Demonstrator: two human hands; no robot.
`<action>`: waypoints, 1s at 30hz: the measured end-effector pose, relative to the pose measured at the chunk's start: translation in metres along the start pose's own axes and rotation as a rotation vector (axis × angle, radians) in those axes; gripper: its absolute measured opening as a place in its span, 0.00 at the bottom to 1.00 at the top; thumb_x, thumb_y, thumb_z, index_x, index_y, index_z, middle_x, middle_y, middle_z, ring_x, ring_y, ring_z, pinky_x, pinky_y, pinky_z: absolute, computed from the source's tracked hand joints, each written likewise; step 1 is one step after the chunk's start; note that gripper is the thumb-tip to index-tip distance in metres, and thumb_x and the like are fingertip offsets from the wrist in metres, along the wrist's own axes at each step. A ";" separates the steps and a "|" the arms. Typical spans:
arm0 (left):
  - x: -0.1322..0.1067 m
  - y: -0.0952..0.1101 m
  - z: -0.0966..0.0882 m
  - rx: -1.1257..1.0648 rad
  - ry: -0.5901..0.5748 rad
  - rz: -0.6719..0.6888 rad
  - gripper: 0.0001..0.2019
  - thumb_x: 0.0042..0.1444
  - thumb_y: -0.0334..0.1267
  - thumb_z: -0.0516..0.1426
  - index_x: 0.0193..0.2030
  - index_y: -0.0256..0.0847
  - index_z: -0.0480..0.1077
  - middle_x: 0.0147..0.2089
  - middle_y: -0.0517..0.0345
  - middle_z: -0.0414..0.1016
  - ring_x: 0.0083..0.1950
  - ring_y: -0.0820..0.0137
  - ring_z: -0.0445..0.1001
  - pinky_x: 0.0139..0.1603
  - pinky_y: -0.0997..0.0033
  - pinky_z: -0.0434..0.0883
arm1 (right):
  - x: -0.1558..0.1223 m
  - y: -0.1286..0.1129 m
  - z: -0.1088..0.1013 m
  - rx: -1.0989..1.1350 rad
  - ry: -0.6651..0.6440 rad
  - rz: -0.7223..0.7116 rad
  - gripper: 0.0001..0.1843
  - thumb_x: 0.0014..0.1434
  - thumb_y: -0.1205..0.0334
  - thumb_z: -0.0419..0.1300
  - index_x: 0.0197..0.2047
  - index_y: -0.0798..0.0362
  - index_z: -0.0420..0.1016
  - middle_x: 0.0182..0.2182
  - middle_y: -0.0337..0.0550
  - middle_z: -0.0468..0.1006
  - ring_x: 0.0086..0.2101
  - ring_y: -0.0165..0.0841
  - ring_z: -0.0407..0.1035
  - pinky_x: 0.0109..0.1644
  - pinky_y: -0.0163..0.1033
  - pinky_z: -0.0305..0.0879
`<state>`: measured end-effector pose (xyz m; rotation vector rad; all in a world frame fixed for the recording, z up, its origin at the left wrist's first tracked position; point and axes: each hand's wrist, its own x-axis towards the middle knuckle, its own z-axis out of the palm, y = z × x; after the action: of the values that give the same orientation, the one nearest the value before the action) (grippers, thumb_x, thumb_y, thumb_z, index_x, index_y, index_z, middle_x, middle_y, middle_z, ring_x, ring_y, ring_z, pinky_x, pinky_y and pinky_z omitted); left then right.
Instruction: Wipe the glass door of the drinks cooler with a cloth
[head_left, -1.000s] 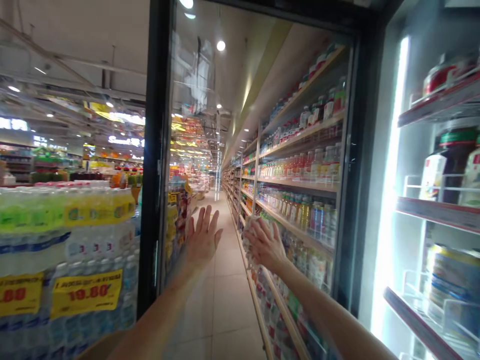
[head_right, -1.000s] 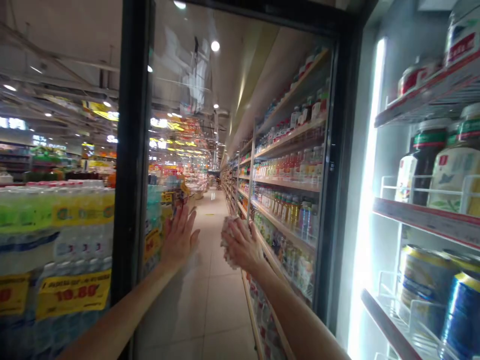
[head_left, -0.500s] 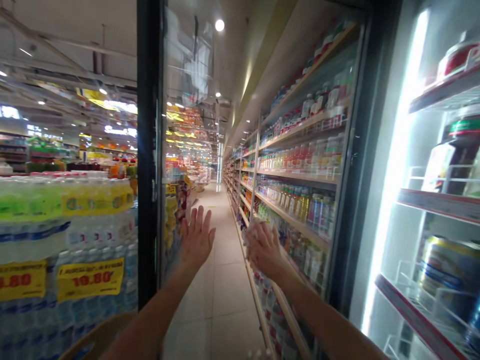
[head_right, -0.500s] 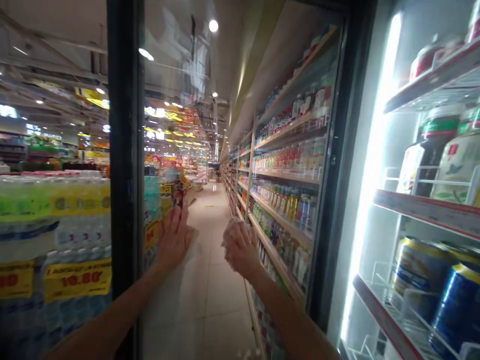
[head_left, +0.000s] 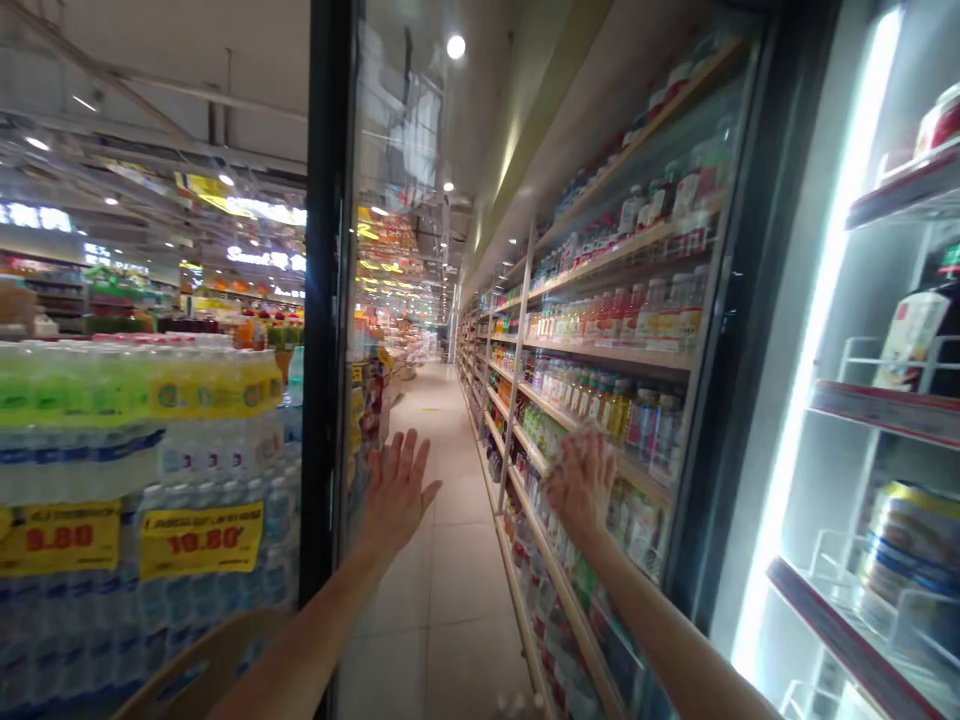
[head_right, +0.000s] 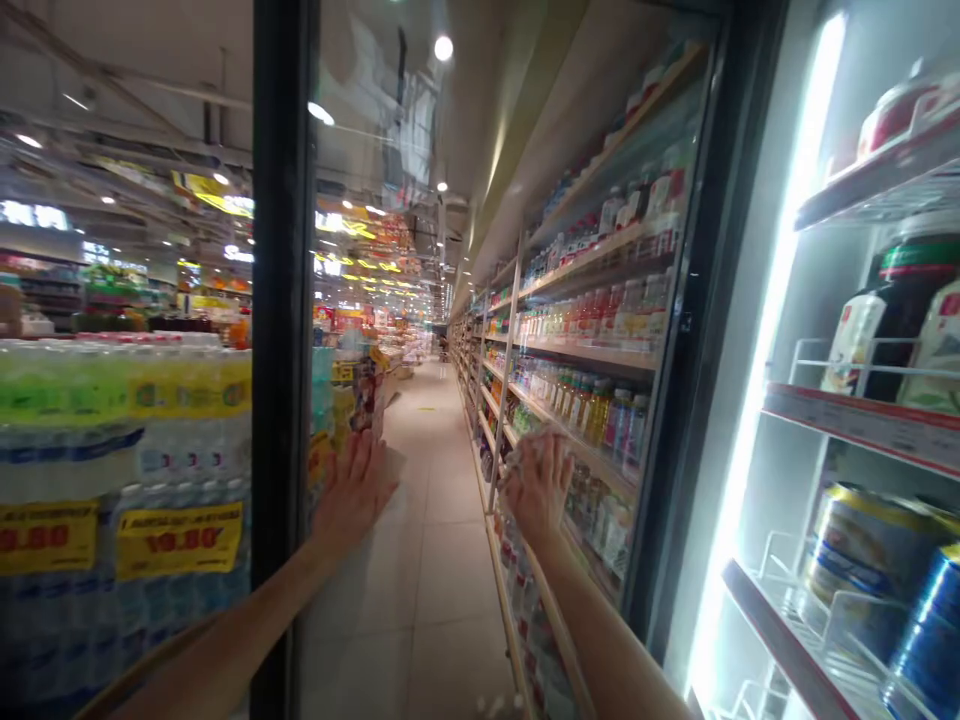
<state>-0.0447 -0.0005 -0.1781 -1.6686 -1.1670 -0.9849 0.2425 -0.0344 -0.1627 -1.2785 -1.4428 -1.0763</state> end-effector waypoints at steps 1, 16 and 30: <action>0.001 0.000 -0.001 0.000 0.004 0.002 0.28 0.60 0.45 0.47 0.64 0.33 0.50 0.67 0.42 0.44 0.69 0.54 0.38 0.64 0.44 0.45 | -0.006 -0.017 0.003 0.026 -0.046 -0.145 0.26 0.56 0.61 0.51 0.58 0.50 0.61 0.62 0.53 0.53 0.62 0.48 0.44 0.60 0.60 0.44; 0.002 -0.001 -0.002 -0.022 -0.032 -0.016 0.28 0.60 0.45 0.47 0.64 0.34 0.50 0.67 0.43 0.44 0.68 0.54 0.40 0.63 0.45 0.47 | 0.048 -0.015 -0.001 0.019 -0.098 -0.373 0.24 0.56 0.60 0.52 0.57 0.49 0.63 0.60 0.50 0.58 0.62 0.46 0.43 0.63 0.59 0.35; 0.003 -0.003 -0.003 -0.033 0.001 0.006 0.27 0.60 0.45 0.45 0.63 0.33 0.52 0.67 0.43 0.46 0.68 0.54 0.41 0.63 0.46 0.49 | 0.075 0.019 -0.007 -0.042 0.042 -0.206 0.23 0.56 0.61 0.52 0.56 0.48 0.63 0.63 0.51 0.51 0.63 0.46 0.42 0.61 0.60 0.42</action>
<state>-0.0477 -0.0020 -0.1736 -1.6967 -1.1498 -1.0060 0.2577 -0.0237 -0.0874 -1.1471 -1.5521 -1.2680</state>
